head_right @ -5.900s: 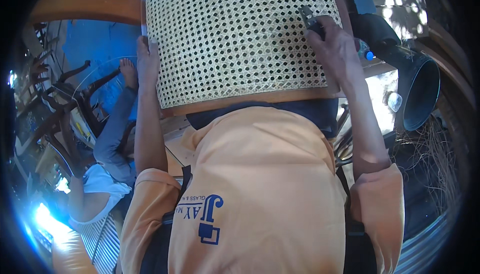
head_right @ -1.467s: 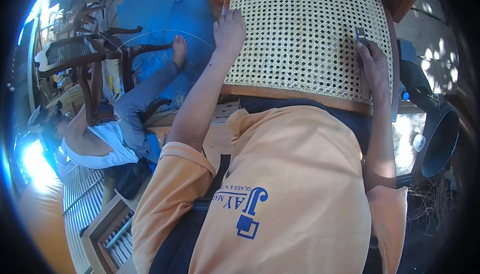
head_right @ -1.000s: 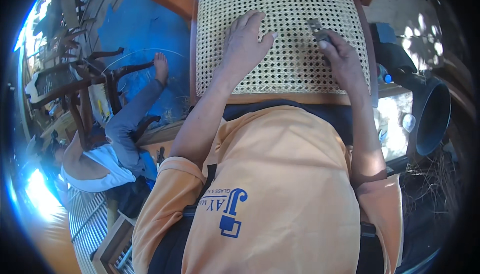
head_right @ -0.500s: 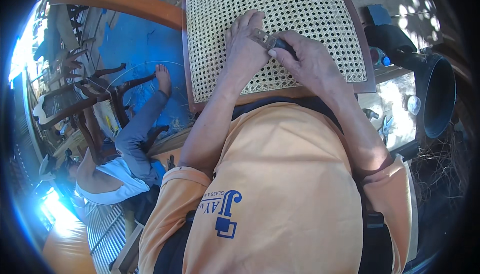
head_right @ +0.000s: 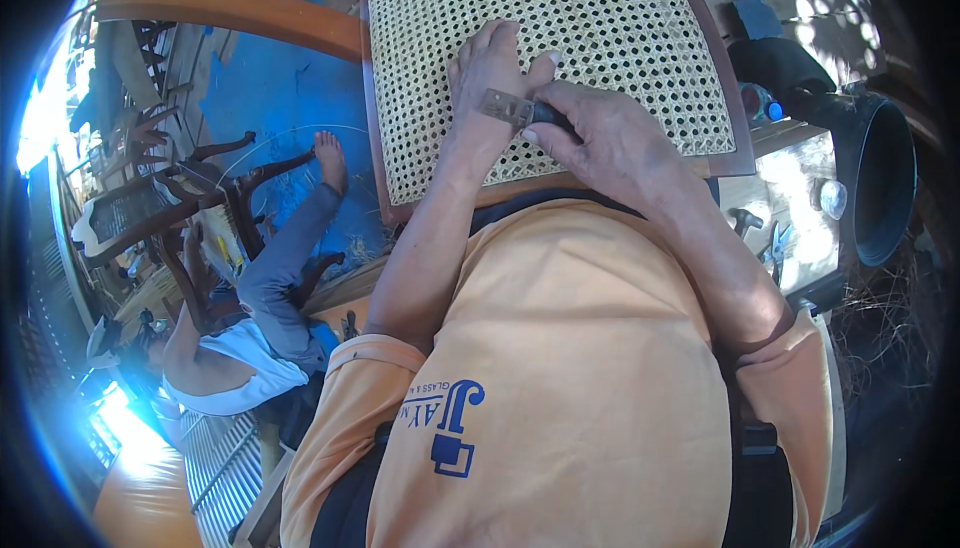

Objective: The user is weaving or repairing the rattan cane webbing on the seat of a wooden chair.

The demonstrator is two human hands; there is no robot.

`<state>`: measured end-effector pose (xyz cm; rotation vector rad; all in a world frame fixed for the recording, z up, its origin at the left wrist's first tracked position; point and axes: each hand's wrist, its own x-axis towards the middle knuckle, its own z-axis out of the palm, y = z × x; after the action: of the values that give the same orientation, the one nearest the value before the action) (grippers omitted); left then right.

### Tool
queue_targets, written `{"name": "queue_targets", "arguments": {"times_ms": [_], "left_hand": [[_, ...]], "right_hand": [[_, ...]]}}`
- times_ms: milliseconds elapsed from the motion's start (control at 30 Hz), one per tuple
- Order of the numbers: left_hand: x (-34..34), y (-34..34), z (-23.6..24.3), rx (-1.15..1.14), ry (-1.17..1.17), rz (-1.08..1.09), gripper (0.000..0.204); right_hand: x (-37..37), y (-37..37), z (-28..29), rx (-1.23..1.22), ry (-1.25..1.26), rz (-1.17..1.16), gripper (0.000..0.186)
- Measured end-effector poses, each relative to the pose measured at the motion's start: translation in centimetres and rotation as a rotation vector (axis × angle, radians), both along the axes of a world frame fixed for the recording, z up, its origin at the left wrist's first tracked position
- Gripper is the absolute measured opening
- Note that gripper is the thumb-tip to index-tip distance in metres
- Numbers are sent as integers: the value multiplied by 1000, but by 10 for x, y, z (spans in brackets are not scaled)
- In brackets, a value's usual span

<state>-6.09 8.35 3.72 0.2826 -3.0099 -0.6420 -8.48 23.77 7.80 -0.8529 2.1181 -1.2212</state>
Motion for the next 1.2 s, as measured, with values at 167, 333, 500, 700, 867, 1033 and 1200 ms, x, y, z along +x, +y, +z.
{"name": "queue_targets", "arguments": {"times_ms": [167,333,500,700,867,1033,1200], "left_hand": [[-1,4,15,245,-135,117,44],[4,1,8,300,-93,134,48],[-2,-1,11,268,-164,137,48],[2,1,5,255,-59,138,46],[0,0,6,295,-60,121,46],[0,-2,0,289,-182,185,47],[-2,6,8,363,-85,181,45]], "right_hand": [[-8,4,-6,47,-79,-219,29],[-6,2,-7,98,-189,-135,28],[4,-1,-6,-2,-125,-72,26],[-1,-1,-4,41,-144,-138,26],[5,-2,-5,76,-150,-166,27],[8,-1,-3,-2,8,-33,29],[1,-1,-6,83,-132,-209,29]]}}
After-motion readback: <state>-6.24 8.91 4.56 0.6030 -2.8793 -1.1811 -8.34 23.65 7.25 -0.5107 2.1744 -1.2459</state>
